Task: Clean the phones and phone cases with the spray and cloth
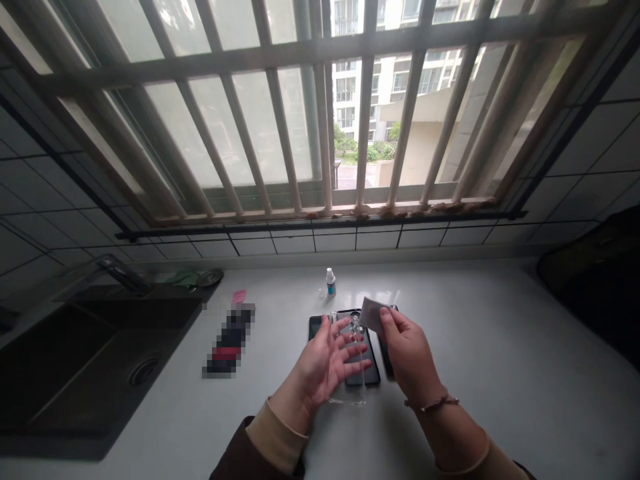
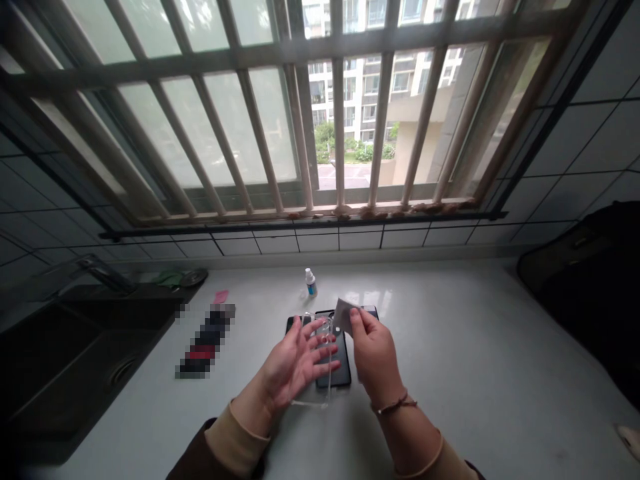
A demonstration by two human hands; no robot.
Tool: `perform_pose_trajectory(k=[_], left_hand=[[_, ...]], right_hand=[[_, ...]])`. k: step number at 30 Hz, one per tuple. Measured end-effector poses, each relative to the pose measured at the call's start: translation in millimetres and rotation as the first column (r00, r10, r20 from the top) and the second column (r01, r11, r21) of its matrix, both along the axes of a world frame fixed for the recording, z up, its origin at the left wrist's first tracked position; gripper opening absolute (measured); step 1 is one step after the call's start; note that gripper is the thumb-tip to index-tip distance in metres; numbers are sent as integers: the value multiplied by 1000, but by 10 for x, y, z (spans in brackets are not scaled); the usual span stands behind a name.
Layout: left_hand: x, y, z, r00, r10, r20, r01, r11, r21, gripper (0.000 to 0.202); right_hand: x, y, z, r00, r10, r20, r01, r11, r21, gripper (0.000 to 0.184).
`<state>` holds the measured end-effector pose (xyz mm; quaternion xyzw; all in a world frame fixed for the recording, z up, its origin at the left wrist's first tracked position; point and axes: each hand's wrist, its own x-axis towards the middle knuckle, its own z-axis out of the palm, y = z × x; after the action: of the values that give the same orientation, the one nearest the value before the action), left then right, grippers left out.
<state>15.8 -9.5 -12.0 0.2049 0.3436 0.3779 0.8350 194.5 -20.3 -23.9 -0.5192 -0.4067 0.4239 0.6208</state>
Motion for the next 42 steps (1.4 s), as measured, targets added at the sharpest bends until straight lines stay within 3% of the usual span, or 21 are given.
perform_pose_trajectory(k=[2,4,7,10,18,22,28,32,37,42], left_hand=[[66,-57,0,1000,-23,3,23,999,33,72],[132,-109,14,999,-19,42,17,998,61,65],[200,-152,37,995,45,94,-49,998,44,55],[216,-152,32,990,73,122,-77,996,33,52],[193,-115,-46,980,149,133,-153,988,17,54],[168,-105,-21,974,162,158,-163,987,-5,55],[143,-124,21,987,65,147,-72,996,44,61],[143,-109,43,973,110,203,-113,994,5,59],[54,-30,83,971,224,79,-216,972,-92,65],[-92,78,151,958,285,27,-284,959,-13,72]], right_hand=[[-36,-26,-17,902,-77,425,-17,977,214,36],[-112,-43,-48,751,-91,655,-180,925,335,37],[-236,-53,-103,587,-136,798,-291,884,365,41],[-303,-70,-122,525,-174,833,-320,867,382,43],[-319,-113,-121,473,-146,869,-422,828,369,52],[-292,-88,-106,500,-133,856,-460,797,393,48],[-249,-70,-54,575,-105,811,-454,784,423,43],[-259,-84,-49,576,-84,813,-482,769,421,46],[-280,-137,-26,525,-33,850,-603,691,399,46],[-326,-243,62,516,71,854,-705,602,376,33]])
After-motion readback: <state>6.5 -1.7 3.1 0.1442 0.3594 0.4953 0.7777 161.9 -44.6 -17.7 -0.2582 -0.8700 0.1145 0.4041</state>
